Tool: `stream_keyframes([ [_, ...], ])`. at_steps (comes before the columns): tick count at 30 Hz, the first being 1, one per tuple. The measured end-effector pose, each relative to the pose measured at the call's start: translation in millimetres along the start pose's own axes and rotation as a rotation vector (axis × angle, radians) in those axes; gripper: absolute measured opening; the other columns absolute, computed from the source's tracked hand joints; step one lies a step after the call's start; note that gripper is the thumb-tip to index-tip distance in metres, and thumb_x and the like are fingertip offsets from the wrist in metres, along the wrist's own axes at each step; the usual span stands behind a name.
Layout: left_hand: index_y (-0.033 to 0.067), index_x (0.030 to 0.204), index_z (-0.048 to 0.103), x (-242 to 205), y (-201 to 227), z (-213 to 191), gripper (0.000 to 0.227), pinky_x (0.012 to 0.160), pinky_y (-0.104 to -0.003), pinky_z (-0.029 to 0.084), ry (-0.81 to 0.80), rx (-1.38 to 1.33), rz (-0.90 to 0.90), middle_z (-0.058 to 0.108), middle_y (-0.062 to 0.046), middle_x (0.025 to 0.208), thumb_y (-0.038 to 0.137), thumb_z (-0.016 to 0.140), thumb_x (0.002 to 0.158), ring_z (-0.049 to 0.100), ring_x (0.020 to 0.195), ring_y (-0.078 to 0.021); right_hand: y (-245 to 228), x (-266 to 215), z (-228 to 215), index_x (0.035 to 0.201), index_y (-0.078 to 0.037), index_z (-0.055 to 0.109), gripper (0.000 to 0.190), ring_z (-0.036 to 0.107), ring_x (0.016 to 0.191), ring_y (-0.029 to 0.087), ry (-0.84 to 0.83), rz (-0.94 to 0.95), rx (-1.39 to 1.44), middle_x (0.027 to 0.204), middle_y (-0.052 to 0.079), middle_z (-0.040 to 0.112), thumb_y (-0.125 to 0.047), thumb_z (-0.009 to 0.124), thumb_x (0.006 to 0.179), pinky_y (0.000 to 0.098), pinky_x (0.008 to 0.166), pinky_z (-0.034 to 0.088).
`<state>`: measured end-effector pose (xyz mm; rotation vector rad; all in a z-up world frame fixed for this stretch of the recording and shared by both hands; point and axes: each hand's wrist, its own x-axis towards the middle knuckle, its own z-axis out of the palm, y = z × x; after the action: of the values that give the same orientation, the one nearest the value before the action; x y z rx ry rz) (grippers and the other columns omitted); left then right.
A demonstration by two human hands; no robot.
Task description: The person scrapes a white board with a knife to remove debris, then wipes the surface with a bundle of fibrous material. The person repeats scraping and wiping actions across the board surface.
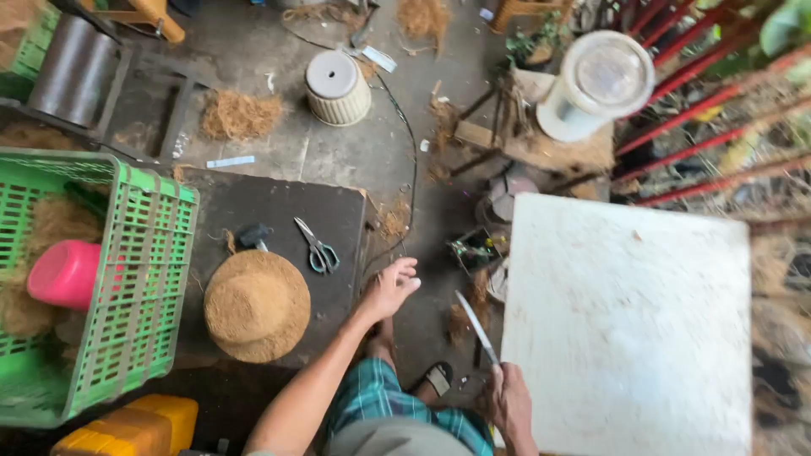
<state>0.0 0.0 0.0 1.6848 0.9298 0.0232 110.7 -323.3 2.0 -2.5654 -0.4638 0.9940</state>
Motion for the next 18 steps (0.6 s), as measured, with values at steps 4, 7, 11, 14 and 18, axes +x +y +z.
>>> stream_keyframes([
  [4, 0.0175, 0.131, 0.060, -48.4, 13.8, 56.4, 0.047, 0.090, -0.036, 0.052, 0.007, 0.151, 0.022, 0.071, -0.002, 0.121, 0.032, 0.064, 0.086, 0.070, 0.105, -0.0182, 48.0, -40.2, -33.7, 0.123, -0.010, 0.060, 0.044, 0.066, 0.091, 0.037, 0.097, 0.246, 0.133, 0.103, 0.020, 0.072, -0.041, 0.035, 0.104, 0.0476, 0.082, 0.050],
  [7, 0.0157, 0.131, 0.060, -87.8, 4.7, 100.9, 0.047, 0.093, -0.037, 0.051, -0.085, 0.212, 0.027, 0.066, -0.008, 0.128, 0.029, 0.066, 0.086, 0.066, 0.112, -0.0234, 125.4, -43.9, -22.7, 0.125, -0.021, 0.060, 0.045, 0.060, 0.113, 0.046, 0.113, 0.339, 0.086, 0.121, 0.022, 0.068, -0.048, 0.034, 0.101, 0.0527, 0.095, 0.044],
  [11, 0.0052, 0.127, 0.063, -130.5, -4.6, 158.9, 0.045, 0.105, -0.045, 0.043, -0.186, 0.322, 0.338, 0.061, -0.018, 0.130, 0.021, 0.070, 0.085, 0.057, 0.123, -0.0358, 152.3, -87.2, -32.7, 0.103, -0.007, 0.057, 0.044, 0.059, 0.105, 0.048, 0.102, 0.250, 0.058, 0.103, 0.027, 0.065, -0.046, 0.035, 0.102, 0.0568, 0.088, 0.043],
  [14, 0.0045, 0.131, 0.061, -151.0, -6.1, 188.8, 0.048, 0.107, -0.052, 0.043, -0.307, 0.369, 0.348, 0.055, -0.025, 0.137, 0.018, 0.072, 0.086, 0.052, 0.129, -0.0431, 150.1, -108.2, -34.1, 0.111, -0.013, 0.055, 0.045, 0.063, 0.111, 0.044, 0.022, 0.280, 0.064, 0.110, 0.024, 0.067, -0.052, 0.032, 0.103, 0.0550, 0.094, 0.048],
  [18, 0.0060, 0.136, 0.057, -156.3, -5.5, 194.6, 0.054, 0.108, -0.051, 0.043, -0.408, 0.529, 0.404, 0.050, -0.024, 0.143, 0.021, 0.072, 0.086, 0.048, 0.132, -0.0431, 147.9, -108.0, 2.8, 0.103, -0.014, 0.052, 0.039, 0.066, 0.100, 0.040, 0.065, 0.161, -0.035, 0.099, 0.020, 0.067, -0.047, 0.030, 0.104, 0.0523, 0.086, 0.052],
])
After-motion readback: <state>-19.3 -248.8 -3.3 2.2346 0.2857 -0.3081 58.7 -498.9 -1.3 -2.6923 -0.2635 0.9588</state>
